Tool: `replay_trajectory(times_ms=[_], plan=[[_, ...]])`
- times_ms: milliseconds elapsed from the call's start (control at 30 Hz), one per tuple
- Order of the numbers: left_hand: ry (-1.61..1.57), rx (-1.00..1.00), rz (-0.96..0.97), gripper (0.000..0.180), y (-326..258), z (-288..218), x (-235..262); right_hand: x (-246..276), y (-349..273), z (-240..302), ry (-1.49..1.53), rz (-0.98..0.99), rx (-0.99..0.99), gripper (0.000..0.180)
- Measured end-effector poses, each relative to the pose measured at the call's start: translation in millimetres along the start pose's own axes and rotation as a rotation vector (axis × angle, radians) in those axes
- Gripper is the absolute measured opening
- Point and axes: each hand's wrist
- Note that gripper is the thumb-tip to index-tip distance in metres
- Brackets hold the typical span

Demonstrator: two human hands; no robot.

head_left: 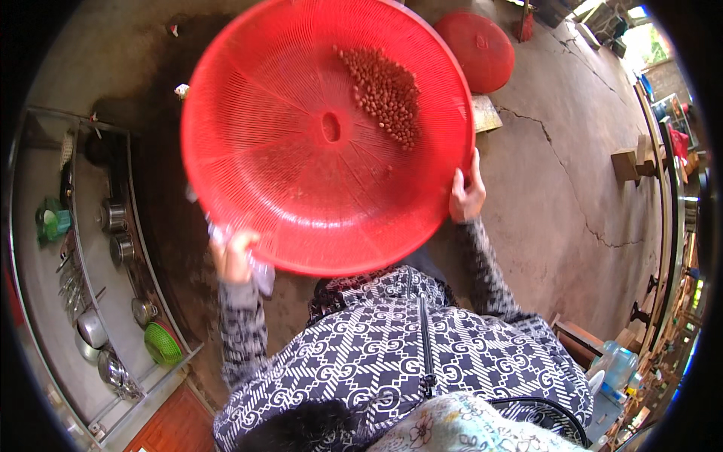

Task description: The person sifts small brown seeds in a red colander, then moves to a gas stove to stir green leafy vegetables in a pot with chopsticks. They add a white powder from a jar into the pot, stir again, and lift the pot off the burner using a cloth.

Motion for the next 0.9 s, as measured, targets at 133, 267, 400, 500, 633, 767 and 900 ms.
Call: replay_trajectory(times_ms=[133, 267, 400, 500, 633, 767, 900], plan=[[0.000, -0.267, 0.022, 0.043, -6, 17, 0, -15, 9, 0, -0.068, -0.057, -0.046, 0.056], [0.182, 0.190, 0.039, 0.018, 93, 106, -29, -52, 46, -90, -0.372, 0.058, -0.229, 0.054], [0.020, 0.268, 0.046, 0.016, 87, 119, -45, -38, 50, -107, -0.397, 0.127, -0.331, 0.054], [-0.018, 0.152, 0.023, 0.013, 56, 74, -47, -23, 35, -82, -0.240, 0.081, -0.316, 0.054], [-0.035, -0.018, -0.059, 0.024, -7, -3, -35, -4, 15, -34, 0.098, -0.004, -0.151, 0.056], [-0.155, -0.090, -0.095, 0.026, 6, 7, -66, -17, 31, -59, -0.082, -0.089, 0.024, 0.056], [0.110, 0.067, 0.029, 0.013, 93, 116, -59, -44, 72, -120, -0.352, 0.061, -0.276, 0.058]])
Point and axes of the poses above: each hand's wrist, its own y-axis towards the middle knuckle, its own x-axis out of the back of the hand, z = x × y, and after that the axes turned 9 degrees about y, right-handed
